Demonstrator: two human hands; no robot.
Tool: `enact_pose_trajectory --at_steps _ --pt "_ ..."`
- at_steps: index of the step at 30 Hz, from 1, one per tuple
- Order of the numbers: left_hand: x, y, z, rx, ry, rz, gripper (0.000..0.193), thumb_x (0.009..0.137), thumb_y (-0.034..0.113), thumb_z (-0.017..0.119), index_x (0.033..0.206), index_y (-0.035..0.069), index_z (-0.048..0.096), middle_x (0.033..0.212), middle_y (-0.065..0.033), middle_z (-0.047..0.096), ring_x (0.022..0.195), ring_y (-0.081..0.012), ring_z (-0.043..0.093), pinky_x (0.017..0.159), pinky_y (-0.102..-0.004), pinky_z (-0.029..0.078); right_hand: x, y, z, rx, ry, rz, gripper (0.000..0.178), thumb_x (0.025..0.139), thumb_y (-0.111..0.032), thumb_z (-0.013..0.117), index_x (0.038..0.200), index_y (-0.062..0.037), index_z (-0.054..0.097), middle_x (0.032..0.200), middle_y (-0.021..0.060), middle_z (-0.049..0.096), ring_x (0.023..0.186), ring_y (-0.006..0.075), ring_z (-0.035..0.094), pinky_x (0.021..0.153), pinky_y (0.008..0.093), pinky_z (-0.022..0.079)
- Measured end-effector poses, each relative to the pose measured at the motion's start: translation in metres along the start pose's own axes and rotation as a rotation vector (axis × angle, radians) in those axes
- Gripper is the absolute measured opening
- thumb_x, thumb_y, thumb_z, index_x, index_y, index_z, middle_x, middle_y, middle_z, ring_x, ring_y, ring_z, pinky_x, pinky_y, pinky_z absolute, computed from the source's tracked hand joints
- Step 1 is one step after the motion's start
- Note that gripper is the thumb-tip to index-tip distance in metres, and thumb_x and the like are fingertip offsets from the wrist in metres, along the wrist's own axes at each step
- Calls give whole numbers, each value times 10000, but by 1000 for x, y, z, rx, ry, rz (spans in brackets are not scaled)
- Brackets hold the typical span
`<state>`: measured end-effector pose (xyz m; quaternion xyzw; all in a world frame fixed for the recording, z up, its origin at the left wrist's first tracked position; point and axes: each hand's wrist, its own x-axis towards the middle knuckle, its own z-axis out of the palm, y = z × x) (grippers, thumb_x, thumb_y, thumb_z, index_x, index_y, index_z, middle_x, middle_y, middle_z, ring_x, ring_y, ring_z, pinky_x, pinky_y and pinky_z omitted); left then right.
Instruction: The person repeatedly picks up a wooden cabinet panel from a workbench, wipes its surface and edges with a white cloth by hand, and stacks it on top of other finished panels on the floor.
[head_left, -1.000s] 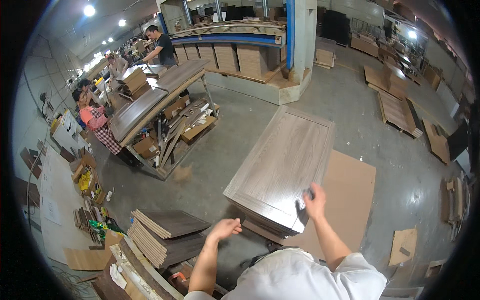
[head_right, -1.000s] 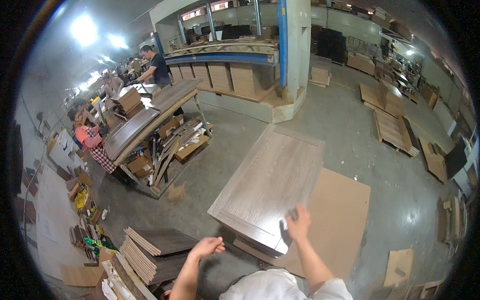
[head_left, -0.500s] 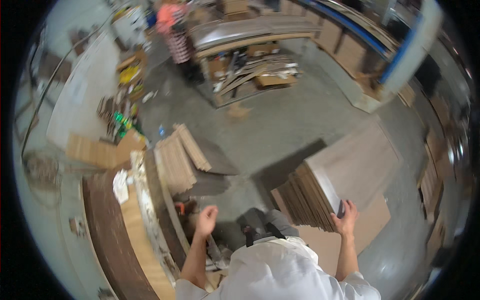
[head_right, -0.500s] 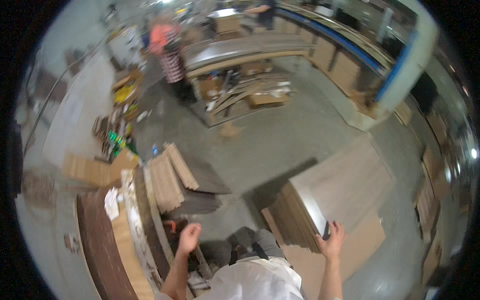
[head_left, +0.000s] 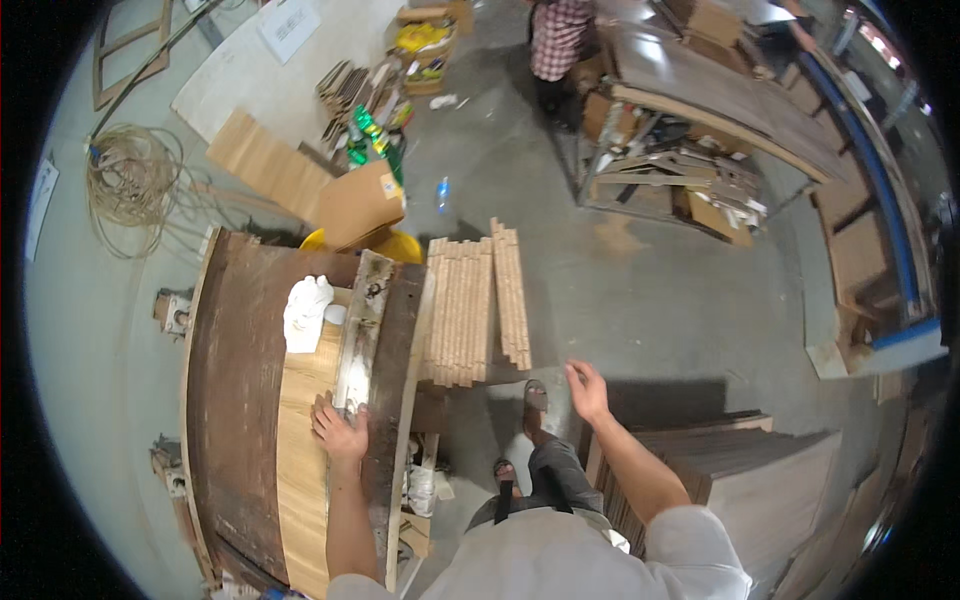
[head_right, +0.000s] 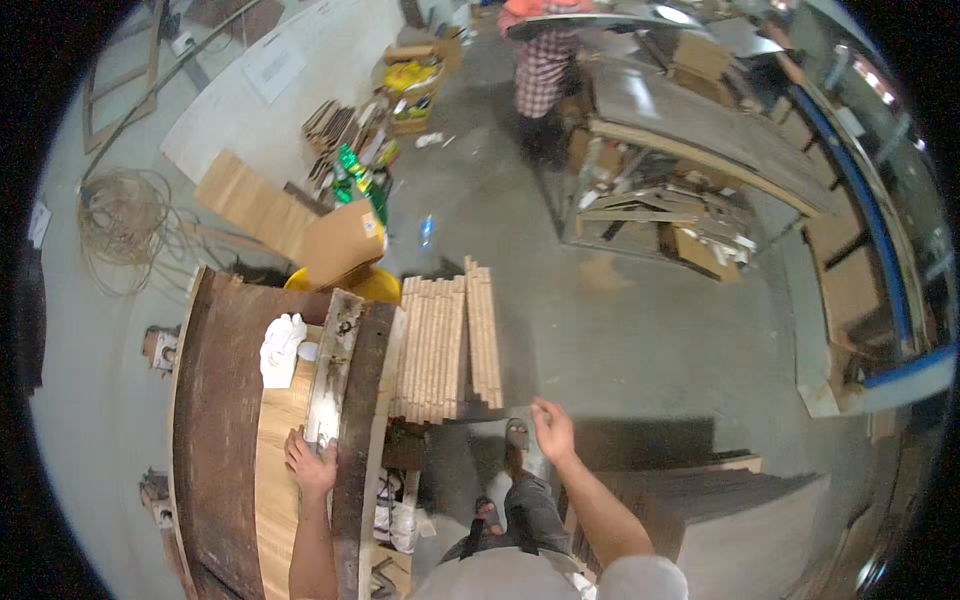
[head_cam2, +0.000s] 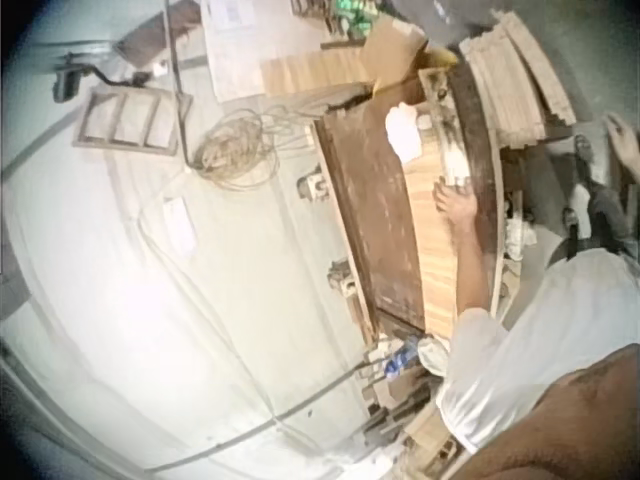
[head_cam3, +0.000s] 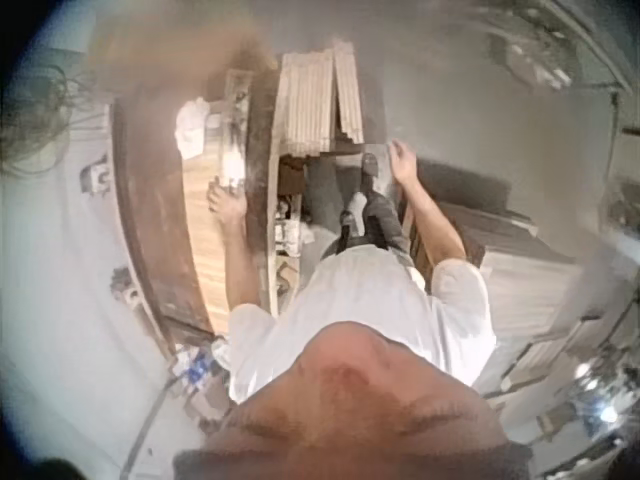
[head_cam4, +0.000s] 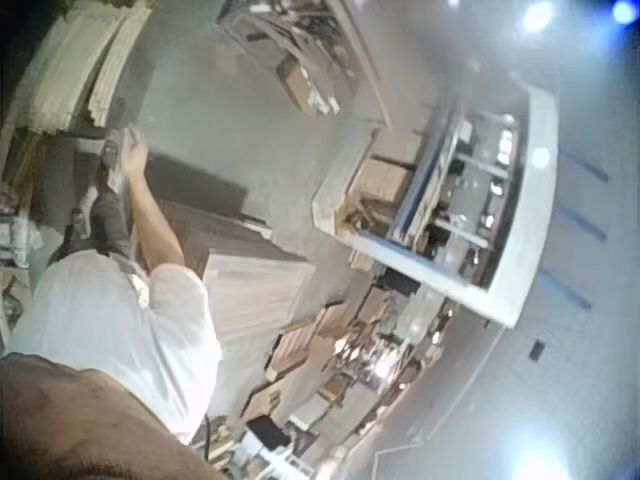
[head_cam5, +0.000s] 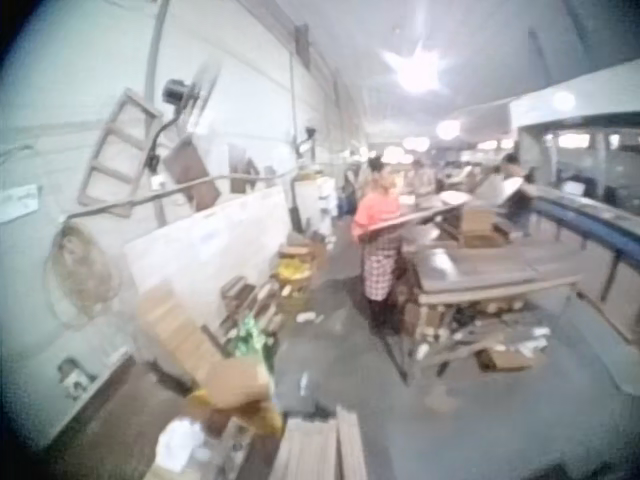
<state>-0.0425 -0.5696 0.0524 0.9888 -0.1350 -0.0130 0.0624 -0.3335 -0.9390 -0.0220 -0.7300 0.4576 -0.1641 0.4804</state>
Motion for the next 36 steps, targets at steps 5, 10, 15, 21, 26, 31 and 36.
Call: enact_pose_trajectory --at_steps 5,10,15,21,26,31,36 --pt "20 28 4 17 -176 -164 910 845 437 700 1510 44 219 1540 -257 227 1424 -436 214 1145 -594 177 156 73 114 -88 -176 206 401 1000 -299 541 1280 -17 598 1239 198 645 1119 295 632 952 361 472" --pt "21 28 -2 40 -235 -273 934 811 400 748 1514 80 223 1542 -268 210 1420 -441 216 1153 -567 191 178 75 169 259 -65 164 481 1023 -317 507 1404 -24 496 1278 175 633 1150 286 616 988 373 462" --pt "34 28 4 -39 -156 -251 941 760 438 773 1486 78 294 1546 -237 233 1408 -442 247 1132 -612 205 184 99 138 -224 290 158 489 1004 -386 530 1273 18 587 1186 233 647 1114 347 615 975 413 460" --pt "38 38 -24 35 -352 -401 952 822 507 705 1542 123 215 1580 -217 158 1473 -405 143 1189 -556 144 192 62 58 -456 142 394 394 932 -297 647 1071 72 658 927 211 694 800 319 655 733 426 526" --pt "19 27 -36 -15 -389 -392 945 866 573 622 1566 140 158 1604 -220 103 1500 -395 66 1210 -565 70 185 82 -6 -218 89 202 549 924 -360 636 1078 167 630 986 318 677 896 431 666 794 491 505" --pt "10 14 -21 -123 -328 -319 916 880 635 522 1564 130 180 1617 -219 116 1495 -421 88 1181 -624 68 89 -3 -81 -488 180 27 391 881 -304 749 976 65 659 798 189 636 744 221 520 707 411 483" --pt "-7 2 -26 -288 -261 -271 900 912 676 442 1565 119 171 1615 -224 115 1500 -407 81 1190 -603 52 -13 -124 -126 -172 230 -372 305 889 -203 750 950 75 642 764 143 610 708 206 498 689 389 480"
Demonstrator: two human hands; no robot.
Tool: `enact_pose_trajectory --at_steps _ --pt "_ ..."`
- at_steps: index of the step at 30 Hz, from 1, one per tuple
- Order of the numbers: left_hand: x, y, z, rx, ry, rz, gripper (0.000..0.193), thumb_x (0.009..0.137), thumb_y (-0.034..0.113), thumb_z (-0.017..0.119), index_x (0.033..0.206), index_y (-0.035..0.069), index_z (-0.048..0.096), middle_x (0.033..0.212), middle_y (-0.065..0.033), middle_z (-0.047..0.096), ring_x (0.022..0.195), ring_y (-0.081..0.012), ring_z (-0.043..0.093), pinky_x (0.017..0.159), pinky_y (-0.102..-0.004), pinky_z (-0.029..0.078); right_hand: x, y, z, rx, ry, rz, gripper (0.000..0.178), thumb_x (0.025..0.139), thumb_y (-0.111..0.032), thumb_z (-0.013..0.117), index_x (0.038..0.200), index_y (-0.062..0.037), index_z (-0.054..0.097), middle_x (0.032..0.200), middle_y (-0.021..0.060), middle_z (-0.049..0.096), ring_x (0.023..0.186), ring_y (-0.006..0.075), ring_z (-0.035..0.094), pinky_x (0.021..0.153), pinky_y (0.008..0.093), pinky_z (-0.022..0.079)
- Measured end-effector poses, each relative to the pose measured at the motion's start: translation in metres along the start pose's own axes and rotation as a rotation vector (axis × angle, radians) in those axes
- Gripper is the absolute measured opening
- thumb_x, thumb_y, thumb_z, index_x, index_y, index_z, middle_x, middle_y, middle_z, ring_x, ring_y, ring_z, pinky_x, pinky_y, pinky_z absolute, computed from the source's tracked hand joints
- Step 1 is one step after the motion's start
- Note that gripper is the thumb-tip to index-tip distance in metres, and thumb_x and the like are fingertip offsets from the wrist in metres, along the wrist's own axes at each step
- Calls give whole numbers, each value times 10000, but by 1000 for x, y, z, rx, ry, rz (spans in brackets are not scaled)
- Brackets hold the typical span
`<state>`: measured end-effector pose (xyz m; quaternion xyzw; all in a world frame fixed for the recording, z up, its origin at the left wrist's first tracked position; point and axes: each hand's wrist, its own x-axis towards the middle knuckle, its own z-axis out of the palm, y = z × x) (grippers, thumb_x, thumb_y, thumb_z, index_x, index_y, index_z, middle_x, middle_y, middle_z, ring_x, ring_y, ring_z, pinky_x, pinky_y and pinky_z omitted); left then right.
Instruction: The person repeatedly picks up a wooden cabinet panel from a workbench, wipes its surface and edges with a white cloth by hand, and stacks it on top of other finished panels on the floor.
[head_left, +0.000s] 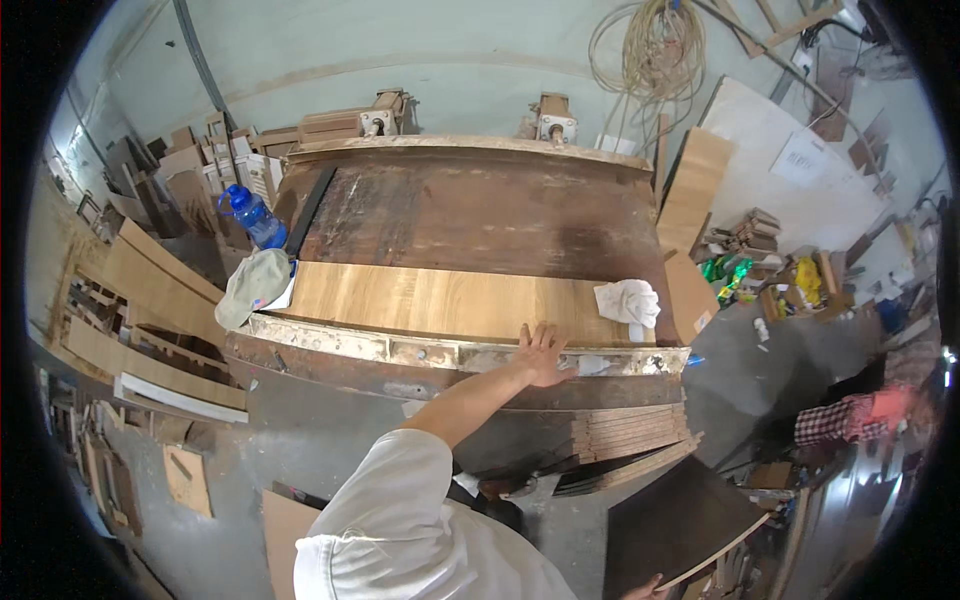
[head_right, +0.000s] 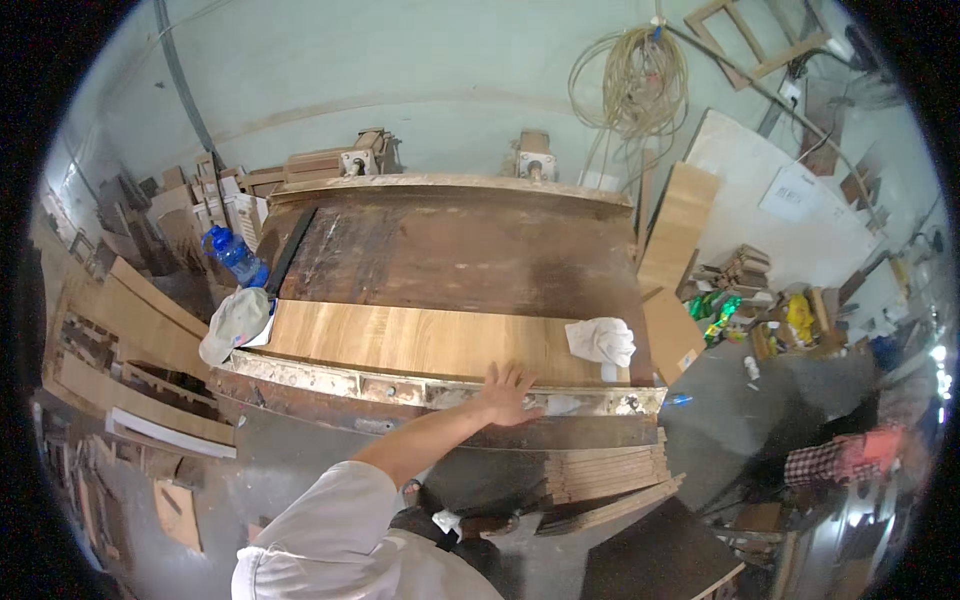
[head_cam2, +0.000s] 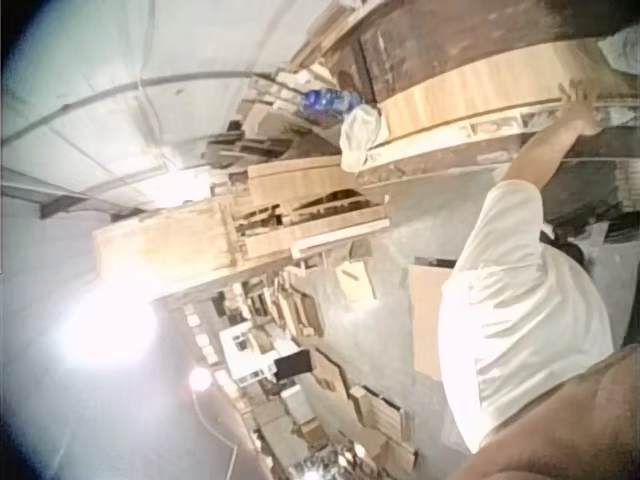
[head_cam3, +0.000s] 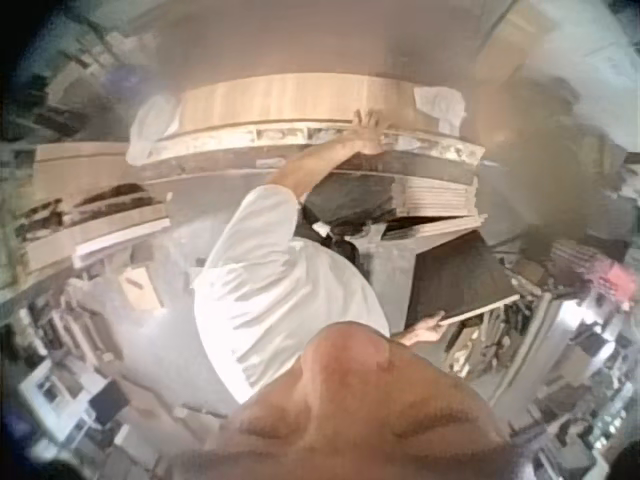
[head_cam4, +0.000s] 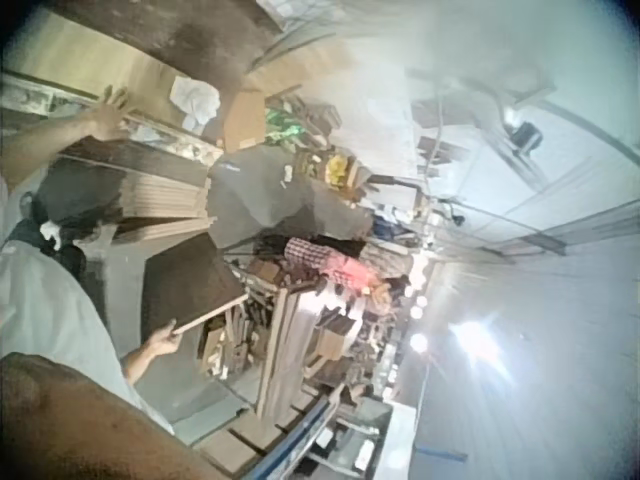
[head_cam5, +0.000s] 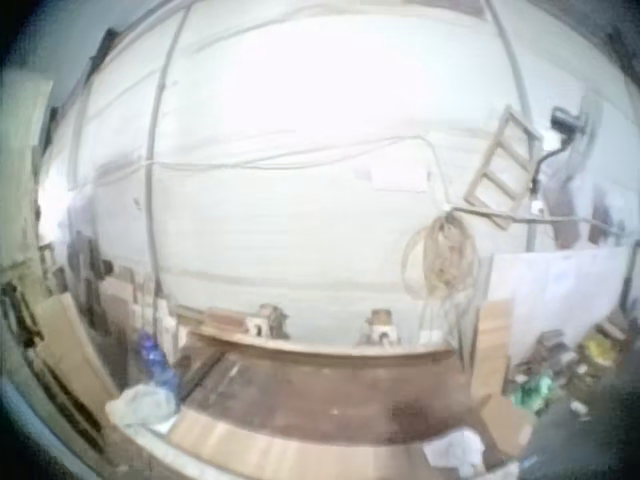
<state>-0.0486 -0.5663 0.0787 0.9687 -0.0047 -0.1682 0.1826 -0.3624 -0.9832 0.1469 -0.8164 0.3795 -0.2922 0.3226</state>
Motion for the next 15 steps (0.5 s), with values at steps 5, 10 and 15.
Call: enact_pose_trajectory --at_steps 5,10,15 --pt "-41 -8 12 -270 160 156 836 927 661 441 1555 142 251 1597 -207 212 1496 -377 148 1177 -612 69 -15 -50 -67 -101 16 -345 323 882 -209 774 941 82 645 716 110 590 656 189 483 648 361 477" --pt "-69 -9 6 -583 139 186 798 932 652 454 1524 131 336 1569 -213 289 1468 -376 235 1148 -610 158 -57 -144 -89 162 239 -461 321 846 -195 803 995 70 700 815 171 700 677 250 576 676 388 516" --pt "-54 -74 -23 -1640 -6 104 863 932 734 356 1515 100 319 1539 -172 348 1422 -318 325 1133 -548 254 -61 -179 -53 498 322 -309 344 836 -198 807 1001 86 706 845 161 708 722 246 580 705 392 517"
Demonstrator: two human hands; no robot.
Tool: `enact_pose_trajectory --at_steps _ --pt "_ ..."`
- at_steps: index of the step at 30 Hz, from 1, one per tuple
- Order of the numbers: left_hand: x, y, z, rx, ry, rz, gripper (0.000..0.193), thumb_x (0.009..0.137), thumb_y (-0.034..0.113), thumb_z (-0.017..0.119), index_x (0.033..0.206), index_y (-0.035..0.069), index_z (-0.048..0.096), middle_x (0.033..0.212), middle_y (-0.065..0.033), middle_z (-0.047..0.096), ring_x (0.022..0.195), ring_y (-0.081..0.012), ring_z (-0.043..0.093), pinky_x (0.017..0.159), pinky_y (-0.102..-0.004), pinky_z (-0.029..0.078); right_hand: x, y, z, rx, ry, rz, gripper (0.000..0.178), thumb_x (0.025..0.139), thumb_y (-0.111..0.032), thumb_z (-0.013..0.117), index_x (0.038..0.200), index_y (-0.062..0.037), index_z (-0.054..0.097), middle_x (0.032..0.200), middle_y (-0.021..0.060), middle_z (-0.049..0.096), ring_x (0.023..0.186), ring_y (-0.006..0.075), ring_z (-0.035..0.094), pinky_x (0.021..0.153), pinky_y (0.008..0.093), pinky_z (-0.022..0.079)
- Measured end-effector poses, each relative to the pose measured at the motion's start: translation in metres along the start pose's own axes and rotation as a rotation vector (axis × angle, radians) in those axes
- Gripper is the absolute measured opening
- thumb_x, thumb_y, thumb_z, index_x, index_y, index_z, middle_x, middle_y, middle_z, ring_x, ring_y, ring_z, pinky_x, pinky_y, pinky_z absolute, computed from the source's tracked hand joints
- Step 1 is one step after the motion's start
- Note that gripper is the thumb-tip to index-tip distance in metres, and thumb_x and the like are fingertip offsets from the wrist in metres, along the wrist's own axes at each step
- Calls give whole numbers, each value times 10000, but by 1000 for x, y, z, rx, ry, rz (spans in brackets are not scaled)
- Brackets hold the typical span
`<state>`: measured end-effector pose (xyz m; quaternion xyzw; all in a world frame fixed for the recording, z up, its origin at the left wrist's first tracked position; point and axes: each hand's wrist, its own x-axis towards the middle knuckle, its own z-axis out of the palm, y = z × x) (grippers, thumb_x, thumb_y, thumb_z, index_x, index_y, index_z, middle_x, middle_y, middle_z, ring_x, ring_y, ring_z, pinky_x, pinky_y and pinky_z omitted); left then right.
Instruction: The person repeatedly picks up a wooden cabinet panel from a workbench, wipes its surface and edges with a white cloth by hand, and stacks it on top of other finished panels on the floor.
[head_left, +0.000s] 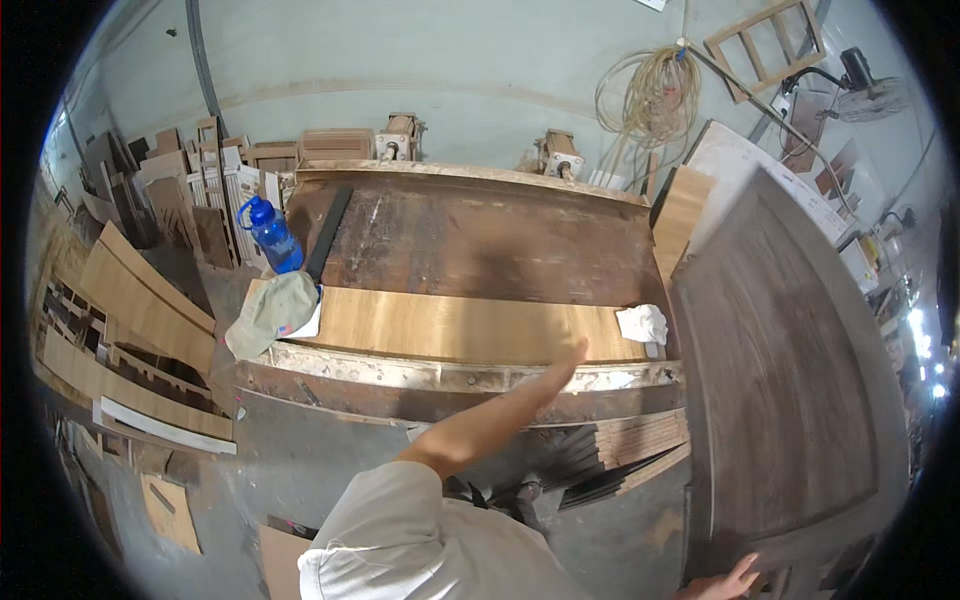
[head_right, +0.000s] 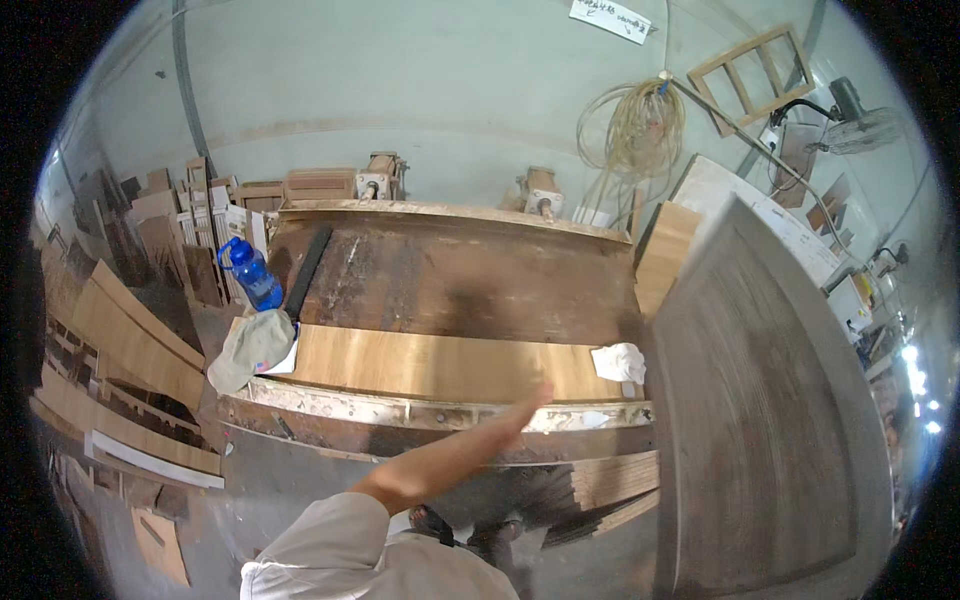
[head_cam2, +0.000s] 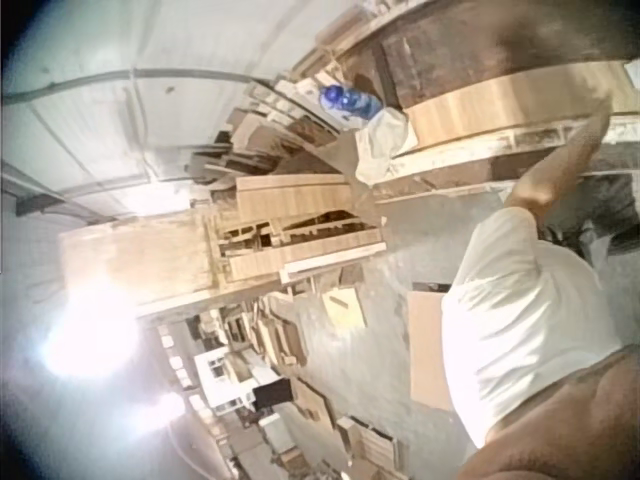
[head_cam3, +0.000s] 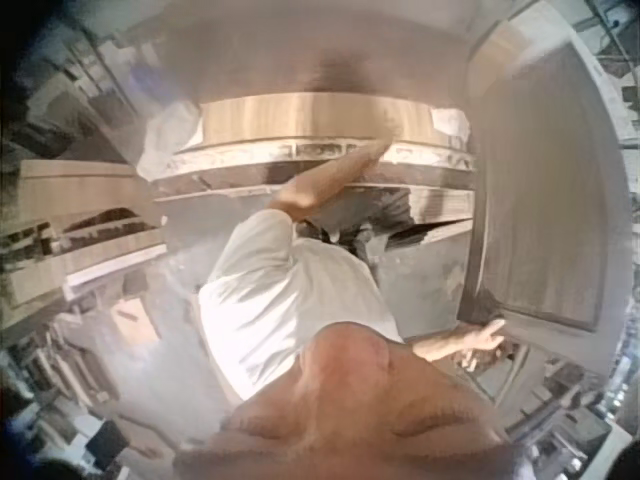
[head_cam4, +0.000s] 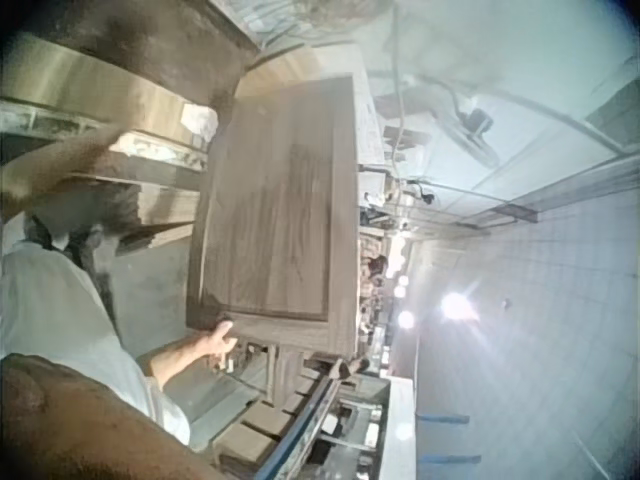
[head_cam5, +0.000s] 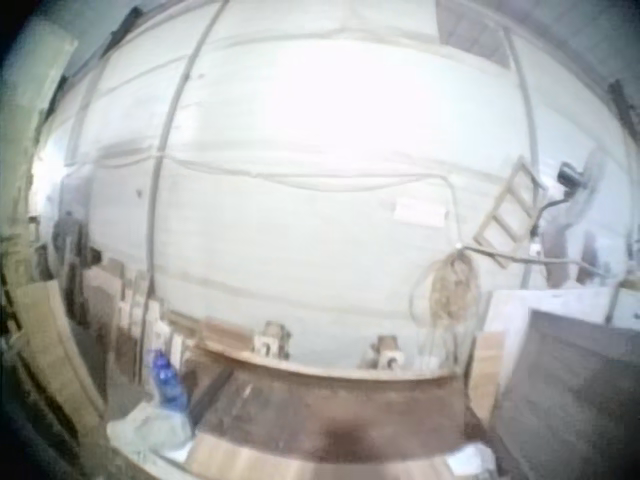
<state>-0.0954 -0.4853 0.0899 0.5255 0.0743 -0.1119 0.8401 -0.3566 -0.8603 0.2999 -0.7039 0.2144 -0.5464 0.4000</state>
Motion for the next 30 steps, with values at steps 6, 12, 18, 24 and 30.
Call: enact_pose_trajectory --at_steps 6,12,18,24,30 --pt "-79 180 -83 -556 -9 303 1075 855 852 276 1543 28 210 1550 -162 337 1413 -326 328 1164 -533 206 -28 7 101 291 -351 542 705 933 -329 643 1464 51 379 1471 208 425 1300 326 455 1105 395 326" --pt "-162 191 -256 -820 465 440 736 931 624 479 1333 11 540 1281 -143 618 1160 -301 575 1017 -439 432 -81 29 240 308 -848 471 561 936 -35 586 1460 38 401 1441 159 490 1284 236 476 1117 348 311" --pt "-205 150 -364 -11 1015 -206 673 914 572 535 1374 82 517 1283 -124 595 1148 -290 571 937 -470 474 -109 58 414 114 -1391 490 535 923 -59 613 1424 40 452 1296 150 602 1186 227 557 1030 334 409" --pt "-158 149 -409 36 803 -128 535 961 381 536 1345 9 543 1351 -103 573 1230 -255 537 1065 -368 375 -163 93 581 121 -1571 564 550 916 -102 651 1429 -15 472 1274 150 621 1156 243 586 993 340 448" --pt "-63 168 -430 387 1010 -142 590 949 387 539 1383 -12 509 1407 -141 530 1311 -259 460 1093 -387 355 -187 107 711 132 -1593 442 579 893 -162 692 1419 -31 487 1324 148 592 1218 262 548 1032 364 418"
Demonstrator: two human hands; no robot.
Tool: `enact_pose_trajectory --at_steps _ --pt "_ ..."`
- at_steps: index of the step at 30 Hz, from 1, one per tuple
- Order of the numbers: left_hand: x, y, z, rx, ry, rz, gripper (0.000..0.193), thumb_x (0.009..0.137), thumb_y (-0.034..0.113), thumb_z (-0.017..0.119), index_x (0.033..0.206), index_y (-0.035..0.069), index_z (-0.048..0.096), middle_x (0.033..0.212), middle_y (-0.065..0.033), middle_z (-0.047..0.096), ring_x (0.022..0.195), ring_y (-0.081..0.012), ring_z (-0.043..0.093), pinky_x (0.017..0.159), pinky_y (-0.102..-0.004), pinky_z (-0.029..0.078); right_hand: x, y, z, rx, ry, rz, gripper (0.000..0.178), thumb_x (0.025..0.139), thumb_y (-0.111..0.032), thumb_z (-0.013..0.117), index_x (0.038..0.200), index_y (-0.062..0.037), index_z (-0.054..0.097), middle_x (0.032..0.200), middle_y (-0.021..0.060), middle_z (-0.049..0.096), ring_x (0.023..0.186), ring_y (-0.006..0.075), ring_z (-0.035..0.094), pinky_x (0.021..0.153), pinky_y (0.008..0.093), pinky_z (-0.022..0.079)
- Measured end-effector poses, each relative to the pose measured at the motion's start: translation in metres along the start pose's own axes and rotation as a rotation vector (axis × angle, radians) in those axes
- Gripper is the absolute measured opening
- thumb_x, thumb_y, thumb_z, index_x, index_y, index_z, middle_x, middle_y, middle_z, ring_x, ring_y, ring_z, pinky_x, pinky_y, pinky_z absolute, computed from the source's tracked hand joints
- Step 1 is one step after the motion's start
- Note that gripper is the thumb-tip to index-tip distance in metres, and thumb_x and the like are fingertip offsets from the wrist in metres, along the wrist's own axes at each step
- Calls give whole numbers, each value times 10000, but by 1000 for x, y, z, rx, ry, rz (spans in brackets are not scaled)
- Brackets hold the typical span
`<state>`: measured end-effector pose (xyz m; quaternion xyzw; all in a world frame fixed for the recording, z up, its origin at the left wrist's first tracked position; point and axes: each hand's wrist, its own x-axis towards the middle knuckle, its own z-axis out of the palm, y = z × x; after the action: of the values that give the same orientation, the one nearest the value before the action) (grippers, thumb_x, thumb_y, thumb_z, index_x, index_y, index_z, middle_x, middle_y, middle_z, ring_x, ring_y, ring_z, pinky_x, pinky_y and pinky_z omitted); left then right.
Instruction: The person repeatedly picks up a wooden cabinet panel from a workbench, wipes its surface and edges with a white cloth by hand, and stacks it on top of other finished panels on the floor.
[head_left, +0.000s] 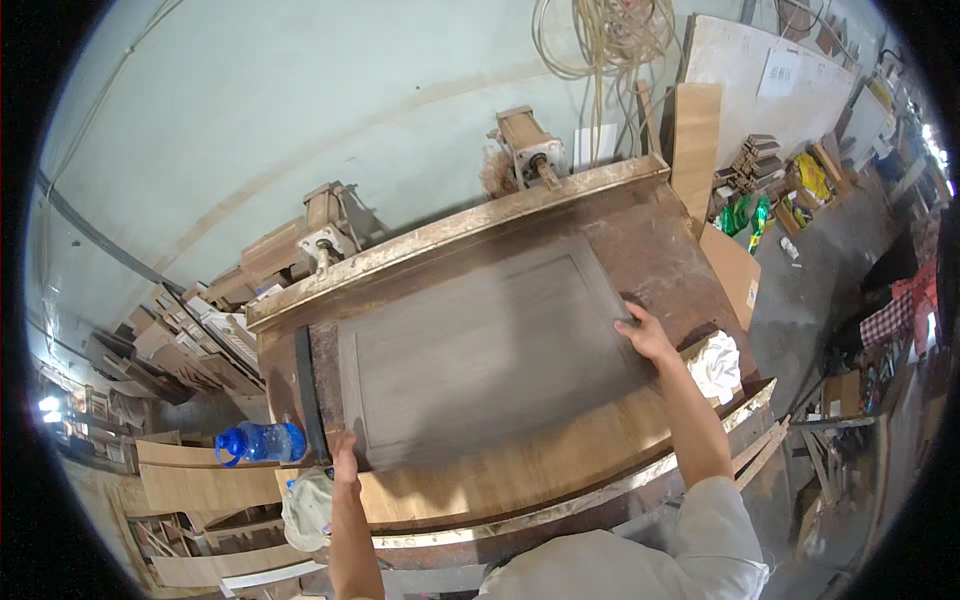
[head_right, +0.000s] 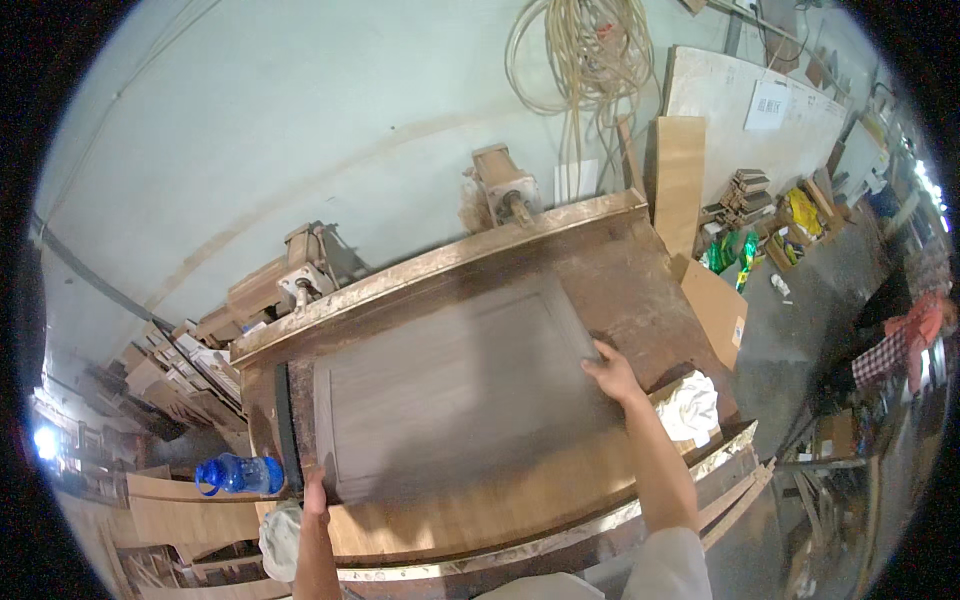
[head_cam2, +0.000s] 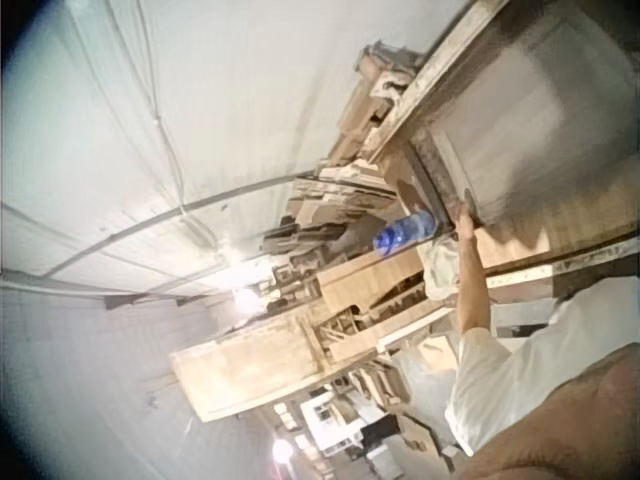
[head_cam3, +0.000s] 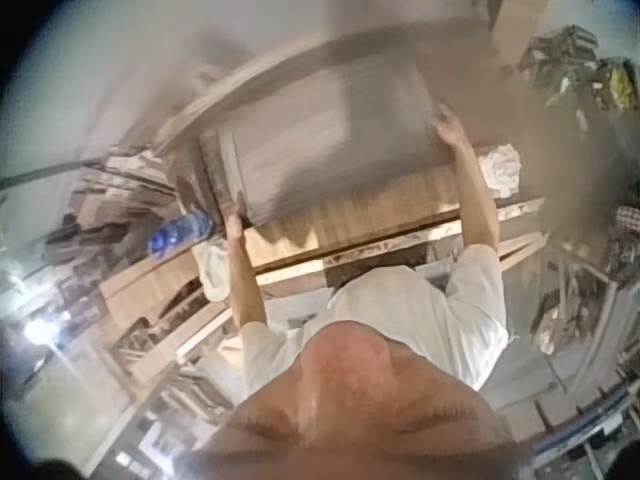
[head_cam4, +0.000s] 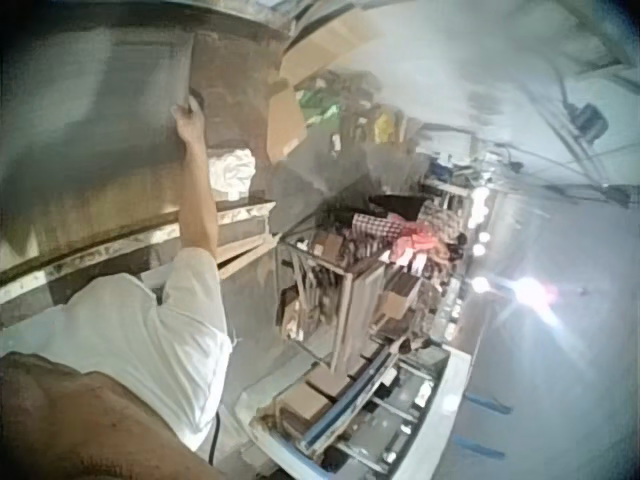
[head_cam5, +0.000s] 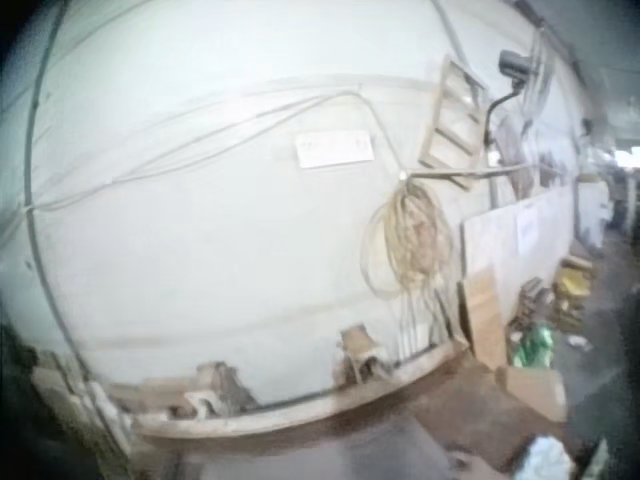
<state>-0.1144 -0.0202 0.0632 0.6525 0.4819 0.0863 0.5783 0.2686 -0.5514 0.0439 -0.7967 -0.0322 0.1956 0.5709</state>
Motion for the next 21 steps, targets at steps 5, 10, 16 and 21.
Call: enact_pose_trajectory --at_steps 5,10,16,21 --pt "46 35 45 585 18 -8 768 882 467 623 1444 -19 430 1462 -210 453 1386 -319 380 1135 -419 310 32 -3 35 -728 318 -30 664 796 -349 749 1404 -193 533 1461 161 432 1329 389 389 1065 518 363" --pt "55 3 94 1009 307 231 759 847 341 695 1483 76 375 1452 -288 400 1324 -472 388 1102 -522 338 21 17 55 -658 432 -190 589 800 -274 751 1360 -204 583 1421 168 476 1279 398 443 1039 527 384" --pt "27 -25 62 881 288 434 580 880 248 667 1396 110 441 1248 -269 497 1155 -481 482 996 -555 392 -1 27 36 -649 303 -219 569 799 -241 758 1339 -177 592 1372 182 514 1235 394 486 1037 496 410" --pt "51 -4 63 886 277 352 606 879 289 673 1414 113 448 1295 -294 484 1188 -467 472 1021 -528 391 32 6 30 -738 247 -154 644 783 -329 780 1364 -164 556 1345 190 529 1223 395 499 1027 493 422"
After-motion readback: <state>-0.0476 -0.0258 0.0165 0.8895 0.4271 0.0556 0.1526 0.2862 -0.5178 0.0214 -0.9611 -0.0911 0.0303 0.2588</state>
